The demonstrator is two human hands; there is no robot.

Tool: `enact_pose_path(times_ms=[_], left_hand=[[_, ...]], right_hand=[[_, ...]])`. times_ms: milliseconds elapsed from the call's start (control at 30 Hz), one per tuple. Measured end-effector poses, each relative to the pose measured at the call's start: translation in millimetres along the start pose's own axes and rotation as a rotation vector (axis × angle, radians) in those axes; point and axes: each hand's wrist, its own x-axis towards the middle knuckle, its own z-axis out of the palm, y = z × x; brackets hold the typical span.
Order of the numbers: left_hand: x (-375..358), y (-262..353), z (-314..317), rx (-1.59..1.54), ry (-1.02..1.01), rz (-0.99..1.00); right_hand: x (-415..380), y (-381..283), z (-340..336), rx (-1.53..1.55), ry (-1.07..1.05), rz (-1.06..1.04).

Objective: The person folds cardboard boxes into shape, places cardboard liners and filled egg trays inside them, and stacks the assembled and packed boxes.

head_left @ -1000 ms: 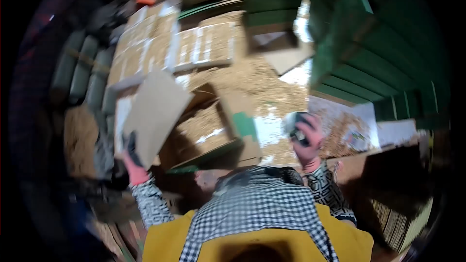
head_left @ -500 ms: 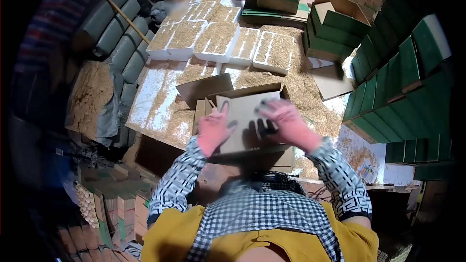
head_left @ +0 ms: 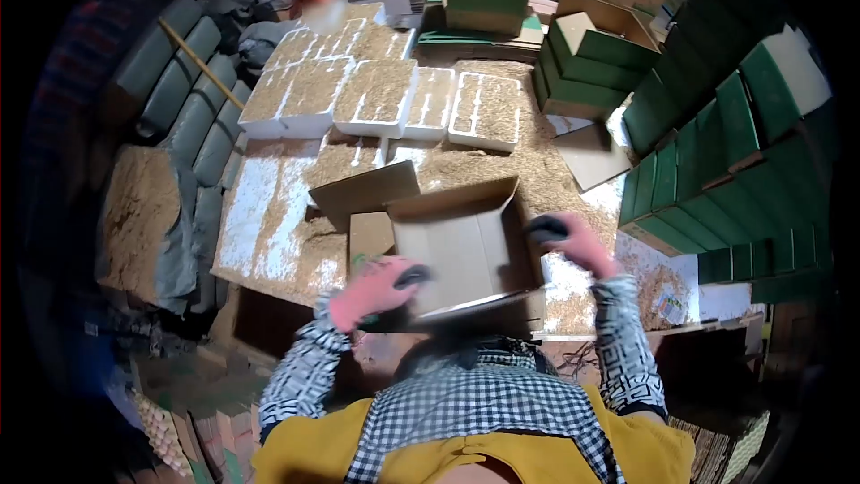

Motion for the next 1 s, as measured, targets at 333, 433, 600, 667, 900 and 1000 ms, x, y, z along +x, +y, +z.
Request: enact_pose_path(times_ms=[333, 433, 600, 667, 900, 1000], left_hand=[[0.6, -65.5, 99.0, -0.722, 0.432, -0.471], [-3.4, -56.3, 85.0, -0.817, 0.466, -0.321], [89.7, 57.5, -9.1, -0.95, 0.613, -0.014], [147.6, 161.1, -55.2, -0.861, 0.583, 0.24], [296.8, 503.9, -41.4, -0.65, 0.296, 0.993], [339.1, 519.5, 33.7, -0.497, 0.161, 1.039]], right_hand=[[34.0, 110.2, 116.9, -0.072, 0.253, 0.283], [1.9, 77.6, 105.0, 0.627, 0.193, -0.077], [-61.3, -45.2, -64.8, 0.605, 0.587, -0.474], [-136.9, -117.4, -169.2, 0.292, 0.827, -0.723], [-360.7, -130.3, -419.6, 0.177, 1.317, -1.036], [-409.8, -61.6, -476.6, 0.335, 1.326, -0.975]])
